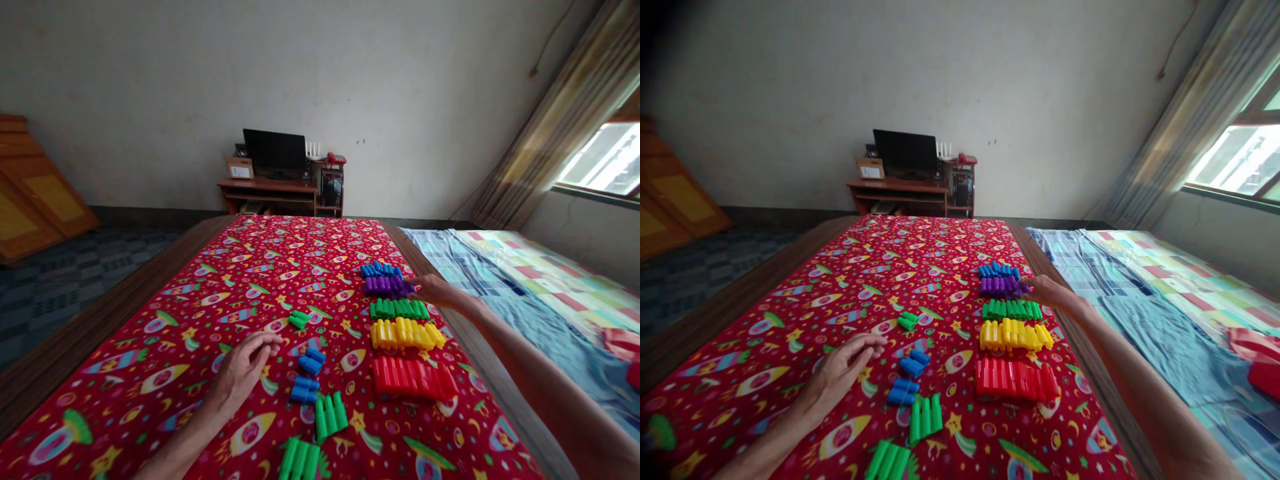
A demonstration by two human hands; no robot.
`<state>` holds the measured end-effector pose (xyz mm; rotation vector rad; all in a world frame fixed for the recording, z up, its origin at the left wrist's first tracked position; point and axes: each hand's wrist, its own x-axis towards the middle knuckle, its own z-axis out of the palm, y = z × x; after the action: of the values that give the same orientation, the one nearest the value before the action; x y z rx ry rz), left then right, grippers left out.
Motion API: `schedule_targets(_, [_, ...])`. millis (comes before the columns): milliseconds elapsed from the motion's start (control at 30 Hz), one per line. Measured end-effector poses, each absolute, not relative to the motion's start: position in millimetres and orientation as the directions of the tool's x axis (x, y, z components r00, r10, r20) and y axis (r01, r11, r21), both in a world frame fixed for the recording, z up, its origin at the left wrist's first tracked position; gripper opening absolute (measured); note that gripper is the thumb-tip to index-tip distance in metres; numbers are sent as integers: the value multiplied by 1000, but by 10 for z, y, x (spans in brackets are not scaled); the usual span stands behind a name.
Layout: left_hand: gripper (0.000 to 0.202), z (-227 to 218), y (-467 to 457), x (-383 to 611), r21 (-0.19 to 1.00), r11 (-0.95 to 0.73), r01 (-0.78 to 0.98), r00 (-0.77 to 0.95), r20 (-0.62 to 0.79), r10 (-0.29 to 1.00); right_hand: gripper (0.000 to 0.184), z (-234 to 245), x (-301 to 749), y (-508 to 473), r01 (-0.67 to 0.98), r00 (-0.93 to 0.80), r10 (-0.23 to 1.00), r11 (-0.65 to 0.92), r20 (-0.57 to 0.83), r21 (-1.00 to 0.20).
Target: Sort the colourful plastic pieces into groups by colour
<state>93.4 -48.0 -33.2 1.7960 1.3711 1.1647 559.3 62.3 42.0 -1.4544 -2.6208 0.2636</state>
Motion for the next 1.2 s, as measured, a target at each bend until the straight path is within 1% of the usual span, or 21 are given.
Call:
schedule_targets(233, [25, -285, -495, 959, 847, -298, 440, 83, 292, 953, 26, 494, 5571, 775, 844, -511, 860, 502, 1, -188])
schedule_targets(400, [25, -219, -510, 990, 852, -277, 445, 77, 272, 959, 31, 475, 5614, 828, 835, -520, 854, 508, -1, -212])
schedule_targets(533, [26, -219, -503, 990, 854, -265, 448, 78, 258, 963, 35, 467, 5630, 796, 866, -466, 885, 457, 3, -205])
schedule_targets(700, [27, -225, -499, 988, 855, -267, 445, 80, 258, 963, 38, 511, 5614, 755, 855, -479, 877, 477, 45, -204])
schedule_targets(833, [26, -229, -501, 988, 857, -271, 439, 74, 266, 961, 36, 540, 5595, 744, 852, -491, 867, 498, 87, -160])
schedule_targets(1000, [26, -231, -500, 990, 865, -264, 426, 80, 254, 964, 34, 538, 5593, 690, 901, -405, 907, 417, 118, -116])
schedule_targets(1100, [25, -234, -498, 992, 861, -271, 430, 73, 266, 961, 35, 500, 5611, 649, 915, -370, 925, 380, 92, -138])
schedule_targets(1200, [25, -242, -497, 992, 858, -280, 431, 66, 279, 958, 37, 453, 5627, 631, 911, -340, 934, 357, 110, -208])
